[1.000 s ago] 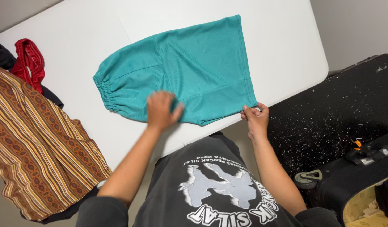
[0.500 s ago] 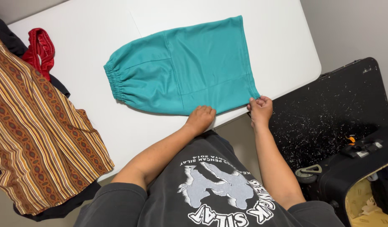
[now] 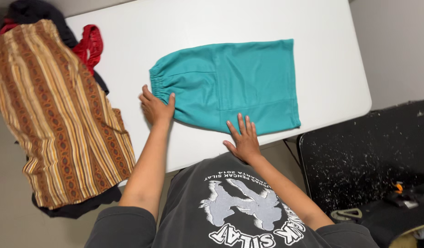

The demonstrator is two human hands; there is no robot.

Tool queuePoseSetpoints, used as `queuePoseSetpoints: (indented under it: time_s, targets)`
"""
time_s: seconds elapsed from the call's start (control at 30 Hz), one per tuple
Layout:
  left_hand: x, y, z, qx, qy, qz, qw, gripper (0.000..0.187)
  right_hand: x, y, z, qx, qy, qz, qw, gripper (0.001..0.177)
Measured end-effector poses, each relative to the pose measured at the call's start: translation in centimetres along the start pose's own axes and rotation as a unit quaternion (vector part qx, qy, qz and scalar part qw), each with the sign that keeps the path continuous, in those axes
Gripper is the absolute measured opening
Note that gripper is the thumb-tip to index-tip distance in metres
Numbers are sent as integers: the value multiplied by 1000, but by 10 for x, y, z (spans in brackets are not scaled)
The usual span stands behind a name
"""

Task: The person folds a pair of teal shorts on a white table and places them into an open suitcase.

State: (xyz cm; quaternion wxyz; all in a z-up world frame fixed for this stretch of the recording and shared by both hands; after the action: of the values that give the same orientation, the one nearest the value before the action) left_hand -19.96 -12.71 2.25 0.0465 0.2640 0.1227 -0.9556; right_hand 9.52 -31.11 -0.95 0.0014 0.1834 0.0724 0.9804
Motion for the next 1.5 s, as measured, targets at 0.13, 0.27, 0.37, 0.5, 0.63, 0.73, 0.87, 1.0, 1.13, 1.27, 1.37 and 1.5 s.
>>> queuePoseSetpoints:
  time_s: [0.13, 0.27, 0.37, 0.5, 0.63, 0.73, 0.87, 1.0, 1.13, 1.27, 1.37, 1.5]
  targets:
    - [43, 14, -27, 106, 70, 45, 991, 76, -11, 8, -6, 14, 69, 7, 997, 70]
    - [44, 58, -18, 163, 73, 81, 981, 80, -23, 35, 2, 36, 83, 22, 996, 73]
    - [40, 88, 6, 209, 78, 97, 970, 82, -26, 49, 18, 16, 69, 31, 997, 69]
    - [47, 85, 28, 149, 139, 67, 977, 72, -9, 32, 36, -91, -22, -2, 996, 53]
    - [34, 49, 29, 60, 135, -37, 988, 65, 34, -35, 46, -171, -64, 50, 982, 44]
    - [17, 13, 17, 60, 126, -63, 988, 61, 68, -100, 42, -165, -65, 99, 979, 44]
    - [5, -16, -10, 167, 25, -58, 984, 40, 95, -183, 30, -127, -11, 137, 982, 48]
    - [13, -25, -22, 219, -38, -23, 975, 34, 94, -218, 16, -93, 34, 132, 986, 50]
    - [22, -24, -22, 227, -71, 26, 971, 40, 93, -215, 15, -85, 21, 146, 985, 55]
    - [24, -23, -8, 130, 22, 47, 990, 43, 113, -162, 22, -68, -45, 161, 984, 70]
    - [35, -6, 13, 73, 93, 81, 990, 57, 136, -98, 25, -71, -123, 225, 964, 77]
    - [59, 50, 14, 177, 86, 128, 972, 68, 150, -45, -11, 14, -83, 243, 966, 47]
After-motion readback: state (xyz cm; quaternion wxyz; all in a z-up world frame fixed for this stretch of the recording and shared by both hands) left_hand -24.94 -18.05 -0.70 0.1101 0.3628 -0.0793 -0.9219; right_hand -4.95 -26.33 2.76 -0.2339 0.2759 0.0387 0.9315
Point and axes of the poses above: each hand's wrist, its own y-axis away from the middle knuckle, its own z-axis out of the back of the hand, x = y × z, the point moved 5 cm from there along -y, towards the middle knuckle, and after that the axes turned 7 degrees about -z, right-handed, at the moved point
